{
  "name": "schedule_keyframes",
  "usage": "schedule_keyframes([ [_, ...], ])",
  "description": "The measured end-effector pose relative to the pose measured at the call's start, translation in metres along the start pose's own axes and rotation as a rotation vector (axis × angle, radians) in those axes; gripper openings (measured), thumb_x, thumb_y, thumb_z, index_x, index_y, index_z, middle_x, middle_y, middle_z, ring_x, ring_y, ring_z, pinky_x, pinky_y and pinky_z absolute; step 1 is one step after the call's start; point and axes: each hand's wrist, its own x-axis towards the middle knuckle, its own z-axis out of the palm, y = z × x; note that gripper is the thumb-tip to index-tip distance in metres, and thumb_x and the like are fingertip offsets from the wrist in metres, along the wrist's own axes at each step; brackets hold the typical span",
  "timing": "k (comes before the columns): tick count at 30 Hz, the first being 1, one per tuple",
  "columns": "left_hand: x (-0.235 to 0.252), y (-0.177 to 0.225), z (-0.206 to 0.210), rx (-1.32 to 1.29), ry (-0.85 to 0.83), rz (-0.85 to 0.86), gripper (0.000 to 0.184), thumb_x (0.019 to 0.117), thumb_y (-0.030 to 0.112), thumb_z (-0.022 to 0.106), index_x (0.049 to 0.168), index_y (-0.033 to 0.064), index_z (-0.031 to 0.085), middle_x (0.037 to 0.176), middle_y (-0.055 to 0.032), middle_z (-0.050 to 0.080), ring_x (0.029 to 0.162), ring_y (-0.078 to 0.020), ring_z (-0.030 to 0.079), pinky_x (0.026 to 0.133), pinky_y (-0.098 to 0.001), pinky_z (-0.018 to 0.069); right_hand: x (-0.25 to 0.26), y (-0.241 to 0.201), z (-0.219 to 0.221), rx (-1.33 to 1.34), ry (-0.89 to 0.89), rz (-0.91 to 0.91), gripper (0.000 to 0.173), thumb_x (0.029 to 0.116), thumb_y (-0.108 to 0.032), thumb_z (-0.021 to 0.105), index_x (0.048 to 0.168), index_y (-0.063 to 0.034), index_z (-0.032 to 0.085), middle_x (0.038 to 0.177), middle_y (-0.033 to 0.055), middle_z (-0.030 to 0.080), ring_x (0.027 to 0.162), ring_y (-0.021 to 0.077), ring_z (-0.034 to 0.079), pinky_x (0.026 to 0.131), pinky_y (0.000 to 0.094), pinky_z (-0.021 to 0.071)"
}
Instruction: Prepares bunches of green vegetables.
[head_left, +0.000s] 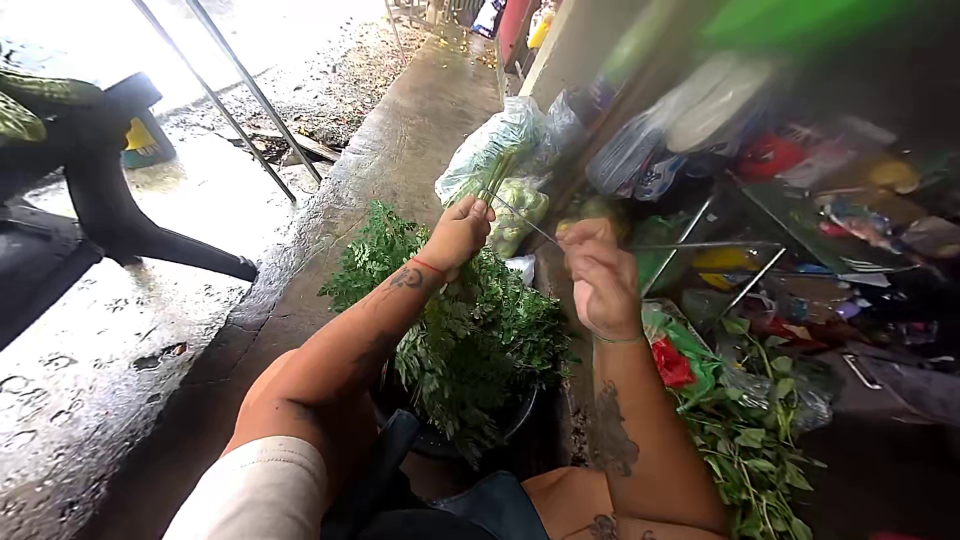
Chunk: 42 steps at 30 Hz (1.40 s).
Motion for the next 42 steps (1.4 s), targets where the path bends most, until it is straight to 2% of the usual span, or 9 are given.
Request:
schedule_keyframes([
  [3, -0.003, -0.006, 0.014, -0.084, 0.011, -0.036, 0.031, 0.1140, 0.020, 0.028, 0.098, 0.0096, 0.052, 0.063, 0.0047, 0.043, 0.049, -0.0051, 0.040, 0.048, -0.0196, 0.0370, 0.016, -0.007, 0.006, 0.710, 0.248, 0.082, 0.037, 0.0974, -0.025, 0.040, 0.065, -0.0208, 0.057, 0.069, -0.0028, 0.058, 0.079, 0.0170, 0.063, 0.096, 0.0475, 0.0509],
  [6, -0.015, -0.011, 0.031, -0.060, -0.056, 0.071, 0.031, 0.1131, 0.022, 0.028, 0.098, 0.0100, 0.053, 0.062, 0.0045, 0.044, 0.048, -0.0050, 0.040, 0.047, -0.0202, 0.0369, 0.027, -0.005, 0.006, 1.160, 0.474, 0.188, 0.045, 0.1024, -0.029, 0.023, 0.108, -0.0092, 0.064, 0.075, -0.0011, 0.057, 0.077, 0.0171, 0.062, 0.100, 0.0486, 0.0503],
  [9, -0.033, -0.010, 0.047, 0.130, -0.150, 0.196, 0.032, 0.1122, 0.023, 0.030, 0.103, 0.0060, 0.056, 0.065, -0.0006, 0.047, 0.049, -0.0074, 0.042, 0.046, -0.0213, 0.0370, 0.042, -0.001, 0.017, 0.966, 0.772, 0.347, 0.041, 0.1083, -0.012, 0.017, 0.136, -0.0088, 0.047, 0.117, 0.0046, 0.064, 0.110, 0.0171, 0.066, 0.104, 0.0402, 0.0511],
  [17, -0.035, 0.004, 0.042, 0.528, -0.121, 0.262, 0.028, 0.1115, 0.016, 0.040, 0.103, -0.0016, 0.060, 0.070, -0.0085, 0.054, 0.055, -0.0151, 0.050, 0.052, -0.0307, 0.0446, 0.019, -0.003, 0.046, 0.166, 0.487, 0.291, 0.065, 0.0954, -0.015, 0.069, 0.153, -0.0032, 0.041, 0.128, 0.0041, 0.066, 0.114, 0.0151, 0.066, 0.097, 0.0345, 0.0563],
  [24, -0.023, 0.016, 0.019, 0.488, -0.482, 0.382, 0.025, 0.1084, 0.009, 0.043, 0.098, -0.0017, 0.063, 0.069, 0.0011, 0.051, 0.057, -0.0037, 0.044, 0.054, -0.0208, 0.0390, 0.042, -0.013, -0.022, -0.095, 0.192, 0.721, 0.045, 0.1071, -0.023, 0.027, 0.124, -0.0073, 0.066, 0.074, -0.0059, 0.057, 0.055, 0.0043, 0.048, 0.056, 0.0223, 0.0466],
  [29, -0.012, 0.014, 0.002, 0.113, -0.144, 0.180, 0.027, 0.1115, 0.015, 0.034, 0.099, 0.0049, 0.056, 0.063, 0.0059, 0.044, 0.051, -0.0023, 0.038, 0.049, -0.0185, 0.0336, 0.006, 0.001, -0.012, -0.207, -0.018, 0.352, 0.033, 0.1015, -0.028, 0.047, 0.077, -0.0147, 0.065, 0.111, -0.0019, 0.060, 0.100, 0.0098, 0.057, 0.087, 0.0308, 0.0509],
  [33, -0.014, -0.002, 0.013, -0.026, -0.084, 0.137, 0.029, 0.1123, 0.016, 0.031, 0.097, 0.0074, 0.054, 0.063, 0.0053, 0.044, 0.051, -0.0035, 0.040, 0.049, -0.0193, 0.0353, 0.015, -0.020, 0.005, 0.622, 0.158, 0.142, 0.037, 0.0957, -0.036, 0.048, 0.064, -0.0218, 0.063, 0.083, -0.0022, 0.065, 0.093, 0.0194, 0.065, 0.098, 0.0502, 0.0514],
  [38, -0.031, -0.007, 0.040, -0.046, -0.166, 0.158, 0.029, 0.1119, 0.017, 0.031, 0.099, 0.0072, 0.055, 0.063, 0.0028, 0.046, 0.050, -0.0046, 0.041, 0.048, -0.0191, 0.0359, 0.030, -0.015, 0.012, 1.171, 0.609, 0.226, 0.049, 0.1022, -0.042, 0.028, 0.079, -0.0166, 0.063, 0.081, 0.0014, 0.065, 0.089, 0.0230, 0.066, 0.095, 0.0583, 0.0508],
  [42, -0.037, -0.010, 0.048, 0.047, -0.196, 0.191, 0.027, 0.1119, 0.015, 0.034, 0.103, 0.0032, 0.056, 0.066, 0.0003, 0.047, 0.054, -0.0063, 0.043, 0.051, -0.0211, 0.0381, 0.037, -0.017, 0.016, 1.230, 0.577, 0.193, 0.052, 0.1044, -0.031, 0.017, 0.127, -0.0118, 0.060, 0.107, 0.0023, 0.066, 0.105, 0.0190, 0.063, 0.104, 0.0530, 0.0465],
])
